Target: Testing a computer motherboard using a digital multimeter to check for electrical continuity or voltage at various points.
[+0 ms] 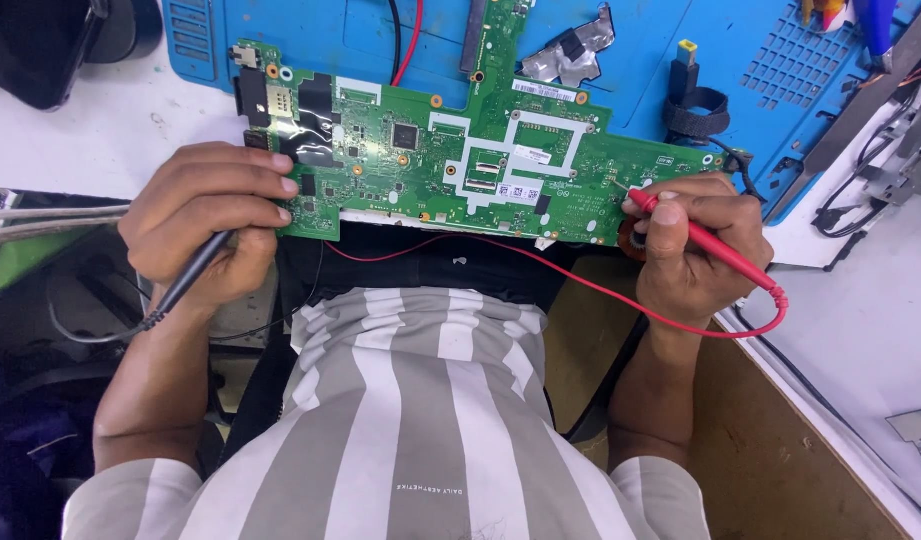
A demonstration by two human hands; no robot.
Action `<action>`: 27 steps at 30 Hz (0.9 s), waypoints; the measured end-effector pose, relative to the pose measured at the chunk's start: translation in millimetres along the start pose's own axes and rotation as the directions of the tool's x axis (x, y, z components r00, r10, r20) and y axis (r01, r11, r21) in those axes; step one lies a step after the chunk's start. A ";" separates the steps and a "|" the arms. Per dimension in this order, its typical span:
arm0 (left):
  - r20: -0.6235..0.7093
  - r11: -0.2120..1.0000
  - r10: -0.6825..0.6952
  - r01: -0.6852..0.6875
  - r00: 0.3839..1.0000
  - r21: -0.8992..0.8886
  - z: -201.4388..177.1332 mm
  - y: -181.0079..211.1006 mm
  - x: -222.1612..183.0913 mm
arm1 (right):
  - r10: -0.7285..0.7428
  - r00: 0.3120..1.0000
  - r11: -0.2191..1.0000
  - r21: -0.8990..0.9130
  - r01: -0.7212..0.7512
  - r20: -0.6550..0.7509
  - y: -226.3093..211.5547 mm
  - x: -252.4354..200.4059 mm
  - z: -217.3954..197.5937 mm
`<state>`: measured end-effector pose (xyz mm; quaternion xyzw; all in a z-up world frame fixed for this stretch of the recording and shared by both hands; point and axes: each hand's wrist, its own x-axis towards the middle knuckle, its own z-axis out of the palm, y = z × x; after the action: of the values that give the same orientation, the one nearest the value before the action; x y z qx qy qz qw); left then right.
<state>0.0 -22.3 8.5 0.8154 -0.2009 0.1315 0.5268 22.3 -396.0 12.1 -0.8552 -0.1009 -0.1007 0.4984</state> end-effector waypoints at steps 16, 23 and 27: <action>0.010 1.000 -0.011 0.011 1.000 -0.016 0.6 -0.3 -3.1 | -0.016 1.000 0.999 0.030 0.016 0.014 2.4 0.6 -1.9; 0.214 0.999 -0.050 0.046 0.976 0.020 -18.4 -6.0 -16.3 | -0.017 0.999 0.999 0.040 0.016 0.028 5.7 0.4 -3.7; 0.192 0.999 -0.034 0.031 0.981 0.021 -16.0 -6.3 -16.5 | -0.027 0.999 0.999 0.041 0.026 0.019 8.3 -0.5 -2.9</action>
<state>-11.8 -2.3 3.0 0.8320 -0.2363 0.0454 0.4999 23.9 -402.7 6.4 -0.8443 -0.1191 -0.0970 0.5133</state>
